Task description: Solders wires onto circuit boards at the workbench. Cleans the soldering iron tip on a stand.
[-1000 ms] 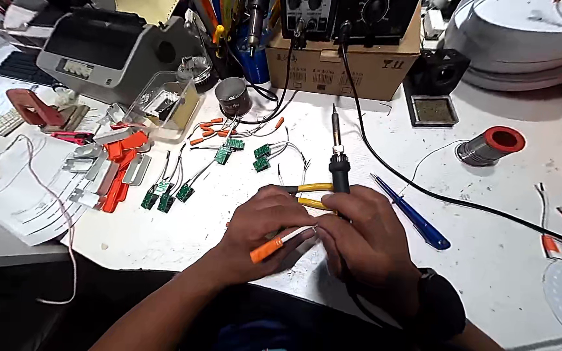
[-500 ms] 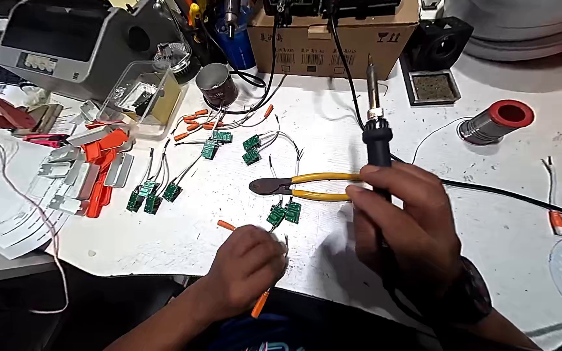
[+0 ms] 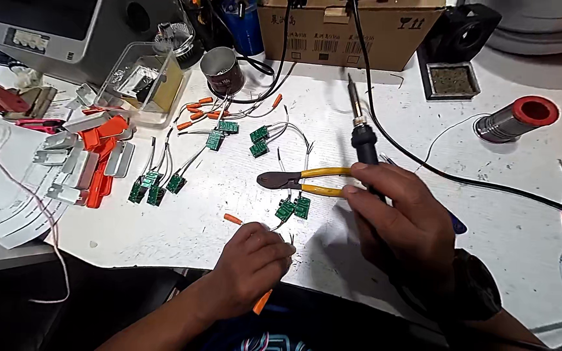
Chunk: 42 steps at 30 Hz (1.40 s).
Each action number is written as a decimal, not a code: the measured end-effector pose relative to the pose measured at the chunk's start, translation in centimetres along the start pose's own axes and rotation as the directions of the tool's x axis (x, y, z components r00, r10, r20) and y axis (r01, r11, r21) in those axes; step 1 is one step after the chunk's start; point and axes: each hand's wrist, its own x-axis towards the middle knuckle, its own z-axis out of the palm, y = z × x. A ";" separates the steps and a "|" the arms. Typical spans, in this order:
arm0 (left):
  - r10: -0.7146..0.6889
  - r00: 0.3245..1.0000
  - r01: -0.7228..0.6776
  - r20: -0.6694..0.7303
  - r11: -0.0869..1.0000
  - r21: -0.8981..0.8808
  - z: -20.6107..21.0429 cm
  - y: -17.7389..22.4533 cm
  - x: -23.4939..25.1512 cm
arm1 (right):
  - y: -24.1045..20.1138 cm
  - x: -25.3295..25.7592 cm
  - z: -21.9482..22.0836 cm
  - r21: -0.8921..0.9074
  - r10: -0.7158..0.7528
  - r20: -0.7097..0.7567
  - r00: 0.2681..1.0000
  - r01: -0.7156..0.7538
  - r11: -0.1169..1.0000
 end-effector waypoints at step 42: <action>0.053 0.858 -0.037 -0.511 0.998 0.042 -1.4 -7.5 4.7 | 12.5 3.4 -2.7 0.264 0.638 -0.476 0.606 -0.593 0.760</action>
